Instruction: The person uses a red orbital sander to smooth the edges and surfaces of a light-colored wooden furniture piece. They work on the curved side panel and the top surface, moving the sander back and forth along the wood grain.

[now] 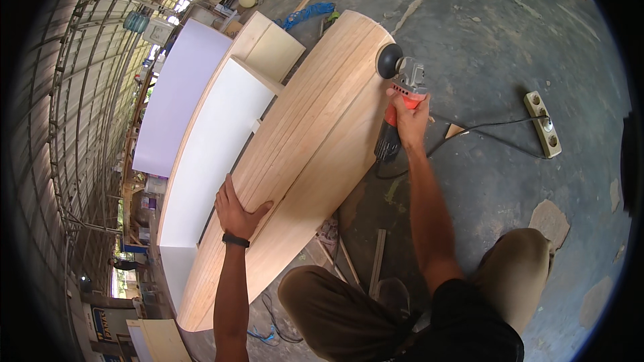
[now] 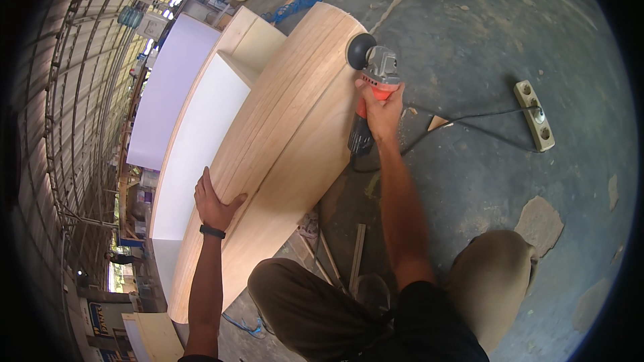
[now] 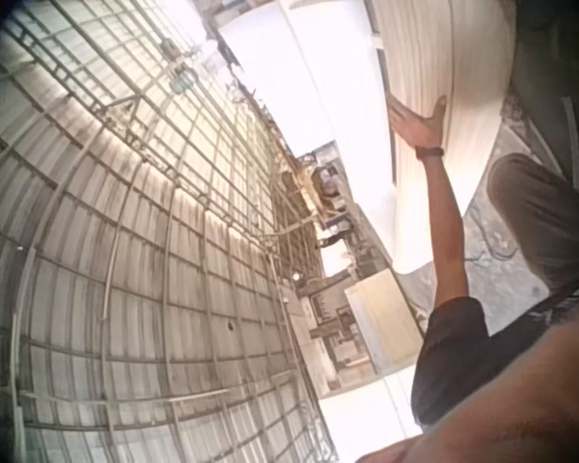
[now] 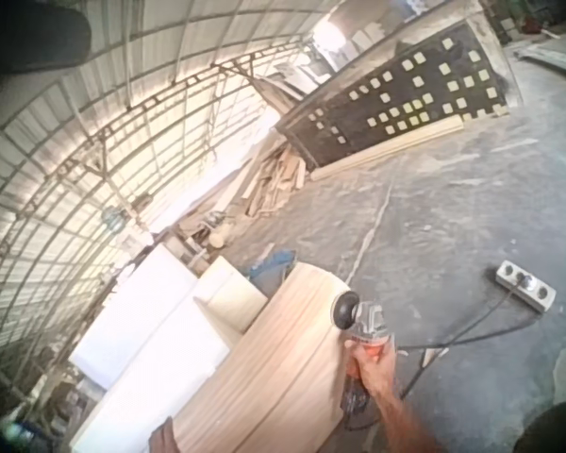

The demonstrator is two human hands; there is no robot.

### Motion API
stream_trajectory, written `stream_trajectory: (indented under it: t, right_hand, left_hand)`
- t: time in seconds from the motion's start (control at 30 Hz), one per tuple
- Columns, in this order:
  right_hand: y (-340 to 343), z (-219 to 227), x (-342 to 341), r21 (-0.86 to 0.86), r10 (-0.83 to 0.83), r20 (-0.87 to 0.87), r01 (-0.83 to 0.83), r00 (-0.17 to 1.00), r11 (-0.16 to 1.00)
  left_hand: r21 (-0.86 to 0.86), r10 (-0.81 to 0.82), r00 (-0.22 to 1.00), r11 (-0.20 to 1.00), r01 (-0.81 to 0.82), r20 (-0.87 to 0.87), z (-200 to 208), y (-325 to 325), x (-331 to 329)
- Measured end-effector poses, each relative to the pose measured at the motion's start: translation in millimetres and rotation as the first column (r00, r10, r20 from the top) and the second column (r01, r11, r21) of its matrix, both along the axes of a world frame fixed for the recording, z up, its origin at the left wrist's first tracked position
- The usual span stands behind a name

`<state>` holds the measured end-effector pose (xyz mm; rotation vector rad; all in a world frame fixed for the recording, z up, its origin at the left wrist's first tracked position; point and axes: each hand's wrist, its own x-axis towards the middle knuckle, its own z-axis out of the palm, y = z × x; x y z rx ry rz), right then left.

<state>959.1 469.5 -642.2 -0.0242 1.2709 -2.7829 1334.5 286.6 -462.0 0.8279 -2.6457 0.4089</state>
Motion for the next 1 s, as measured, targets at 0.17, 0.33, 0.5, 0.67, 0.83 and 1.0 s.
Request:
stream_trajectory:
  t: [0.17, 0.33, 0.5, 0.67, 0.83, 1.0]
  right_hand:
    - [-3, -2, 41, 0.092, 0.011, -0.106, -0.001, 0.994, 0.996]
    - [3, 18, 86, 0.014, 0.119, -0.095, -0.118, 0.988, 0.993]
    - [-4, -3, 111, 0.122, 0.168, -0.167, -0.149, 0.971, 0.981]
    - [-8, -1, 141, 0.208, 0.135, -0.343, -0.064, 0.930, 0.976]
    - [-6, -6, 157, 0.269, 0.236, -0.342, -0.146, 0.910, 0.952]
    - [-4, -1, 158, 0.324, 0.258, -0.361, -0.139, 0.896, 0.936]
  left_hand:
    - [0.004, 0.021, 1.000, 1.000, -0.021, 0.017, -1, 1, -3]
    - [-0.021, 0.024, 0.999, 0.999, -0.024, 0.026, 0, 3, 0]
    - [-0.036, 0.030, 0.999, 0.999, -0.028, 0.034, -1, 1, -4]
    - [-0.062, 0.025, 0.999, 0.998, -0.023, 0.036, -2, -1, 1]
    - [-0.052, 0.042, 0.998, 0.998, -0.039, 0.048, -2, -1, 2]
    - [0.035, 0.086, 0.995, 0.996, -0.088, 0.053, -2, -2, 1]
